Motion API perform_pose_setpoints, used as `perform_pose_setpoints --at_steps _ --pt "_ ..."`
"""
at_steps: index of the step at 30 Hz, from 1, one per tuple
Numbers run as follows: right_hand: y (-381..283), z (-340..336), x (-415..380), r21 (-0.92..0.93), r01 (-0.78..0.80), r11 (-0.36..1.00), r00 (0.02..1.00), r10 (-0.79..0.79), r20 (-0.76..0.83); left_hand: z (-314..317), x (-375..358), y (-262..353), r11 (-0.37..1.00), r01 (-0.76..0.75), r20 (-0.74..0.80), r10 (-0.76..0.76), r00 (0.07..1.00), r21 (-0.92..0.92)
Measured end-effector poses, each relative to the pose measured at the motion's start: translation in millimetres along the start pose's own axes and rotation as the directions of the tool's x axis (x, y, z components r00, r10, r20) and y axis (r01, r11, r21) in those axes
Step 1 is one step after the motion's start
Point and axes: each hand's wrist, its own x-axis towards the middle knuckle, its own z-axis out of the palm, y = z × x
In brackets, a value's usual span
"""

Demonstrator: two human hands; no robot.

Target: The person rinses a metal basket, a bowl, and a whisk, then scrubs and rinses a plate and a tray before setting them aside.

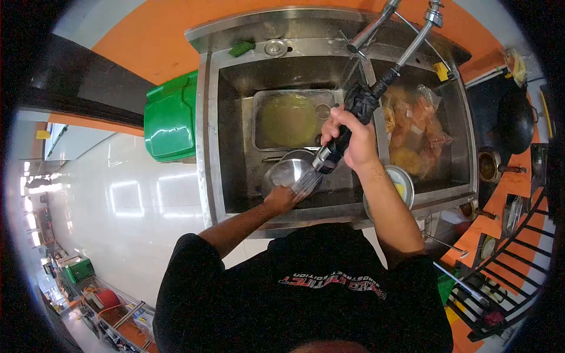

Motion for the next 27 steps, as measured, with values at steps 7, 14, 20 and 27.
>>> perform_pose_setpoints --at_steps 7,14,20,27 --pt "6 0 -4 0.056 0.033 0.998 0.997 -0.029 -0.072 -15 -18 28 0.891 -0.172 -0.361 0.01 0.933 -0.421" --pt "10 13 -5 0.129 0.104 0.986 0.992 -0.094 -0.083 -34 37 40 0.348 -0.475 -0.588 -0.498 0.637 -0.808" --pt "7 9 -1 0.129 0.326 0.937 0.939 -0.304 -0.162 -62 45 54 -0.553 -0.457 -0.288 -0.368 0.884 -0.696" --pt "-8 -20 -1 -0.154 0.425 0.892 0.837 -0.452 -0.308 -47 63 7 -0.537 -0.526 -0.258 -0.496 0.829 -0.659"
